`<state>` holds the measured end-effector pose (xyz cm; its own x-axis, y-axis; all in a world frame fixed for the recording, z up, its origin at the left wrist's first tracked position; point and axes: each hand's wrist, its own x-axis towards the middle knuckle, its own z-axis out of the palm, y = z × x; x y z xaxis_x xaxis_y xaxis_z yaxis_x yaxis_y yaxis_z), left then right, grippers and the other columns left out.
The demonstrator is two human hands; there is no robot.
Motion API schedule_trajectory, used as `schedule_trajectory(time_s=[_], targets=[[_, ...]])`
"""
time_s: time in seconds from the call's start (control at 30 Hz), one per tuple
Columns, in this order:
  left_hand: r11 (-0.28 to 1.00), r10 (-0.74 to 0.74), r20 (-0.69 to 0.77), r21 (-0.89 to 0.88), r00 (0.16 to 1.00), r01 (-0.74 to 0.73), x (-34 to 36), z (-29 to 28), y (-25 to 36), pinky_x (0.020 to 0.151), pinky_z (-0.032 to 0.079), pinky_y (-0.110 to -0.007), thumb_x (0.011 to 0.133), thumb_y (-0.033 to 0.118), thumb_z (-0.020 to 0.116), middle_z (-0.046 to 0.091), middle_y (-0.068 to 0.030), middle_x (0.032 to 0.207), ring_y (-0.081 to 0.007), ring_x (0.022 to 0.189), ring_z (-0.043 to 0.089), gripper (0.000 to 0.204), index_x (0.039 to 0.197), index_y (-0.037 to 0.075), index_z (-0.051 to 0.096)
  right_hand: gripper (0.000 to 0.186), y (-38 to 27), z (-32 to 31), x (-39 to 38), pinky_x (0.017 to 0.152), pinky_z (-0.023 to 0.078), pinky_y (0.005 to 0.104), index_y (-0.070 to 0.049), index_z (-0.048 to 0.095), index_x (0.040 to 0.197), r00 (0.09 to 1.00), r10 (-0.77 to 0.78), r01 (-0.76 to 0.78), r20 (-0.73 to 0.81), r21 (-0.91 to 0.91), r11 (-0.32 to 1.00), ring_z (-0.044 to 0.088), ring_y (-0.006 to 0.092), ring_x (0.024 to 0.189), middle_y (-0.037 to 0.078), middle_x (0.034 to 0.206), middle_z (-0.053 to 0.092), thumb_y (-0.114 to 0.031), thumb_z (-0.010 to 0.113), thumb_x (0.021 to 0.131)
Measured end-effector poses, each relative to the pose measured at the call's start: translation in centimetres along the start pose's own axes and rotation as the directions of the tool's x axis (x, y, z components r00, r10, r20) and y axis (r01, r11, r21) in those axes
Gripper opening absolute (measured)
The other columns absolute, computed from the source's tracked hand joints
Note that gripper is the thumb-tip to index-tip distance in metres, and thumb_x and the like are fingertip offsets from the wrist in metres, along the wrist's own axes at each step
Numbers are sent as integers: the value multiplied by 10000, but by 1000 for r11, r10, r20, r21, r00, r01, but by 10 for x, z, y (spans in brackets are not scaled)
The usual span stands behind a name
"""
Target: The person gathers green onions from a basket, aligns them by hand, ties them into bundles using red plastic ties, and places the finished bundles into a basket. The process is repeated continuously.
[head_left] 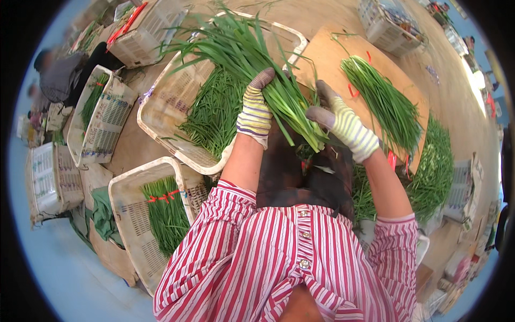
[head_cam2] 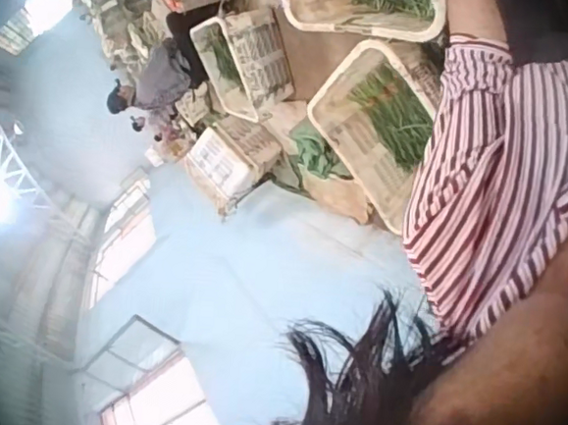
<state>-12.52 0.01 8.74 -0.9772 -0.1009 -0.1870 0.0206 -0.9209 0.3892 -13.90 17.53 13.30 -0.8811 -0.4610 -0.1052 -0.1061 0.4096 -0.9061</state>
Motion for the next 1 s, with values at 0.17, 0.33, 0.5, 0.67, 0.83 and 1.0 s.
schedule_trajectory(time_s=[0.17,0.33,0.5,0.67,0.83,1.0], targets=[[949,40,101,308,994,-69,-1,5,-21,745,538,-355,771,160,626,634,-120,896,-240,814,626,255,969,3,591,381,20,29,14,714,478,328,31,569,1083,982,-32,102,-188,379,920,594,203,770,163,863,630,-203,624,788],[997,-36,100,75,994,29,3,14,-33,773,525,-362,785,131,617,610,-127,931,-254,870,606,230,968,-2,578,211,34,24,16,661,469,347,-2,570,918,772,-214,381,-598,167,909,582,216,661,78,705,594,-204,541,868],[973,208,199,-141,958,-182,0,15,-22,875,460,-346,792,107,618,587,-53,848,-186,820,561,244,1007,23,540,221,31,-14,-18,368,237,215,-63,541,894,950,171,237,-262,959,155,269,34,394,-80,538,318,-281,567,869],[970,221,268,-159,938,-184,0,15,-12,833,469,-324,802,108,617,574,-25,828,-144,783,549,300,1067,15,510,296,46,-33,-91,336,205,188,-67,536,934,983,184,-37,-22,950,311,245,17,376,-98,543,302,-358,559,881],[961,192,296,-252,936,-117,18,3,-9,781,463,-296,799,117,609,559,-13,818,-142,760,534,309,1076,19,512,461,42,-35,-101,453,302,190,-32,487,1179,972,232,-108,-47,785,610,404,40,547,-12,788,505,-261,616,800],[962,111,262,-271,959,-37,18,2,-16,762,463,-316,779,115,601,578,-16,856,-146,748,553,316,1074,36,522,603,30,-4,-77,570,400,202,-48,429,1281,992,60,-111,115,510,853,498,73,680,31,878,583,-167,655,734]])
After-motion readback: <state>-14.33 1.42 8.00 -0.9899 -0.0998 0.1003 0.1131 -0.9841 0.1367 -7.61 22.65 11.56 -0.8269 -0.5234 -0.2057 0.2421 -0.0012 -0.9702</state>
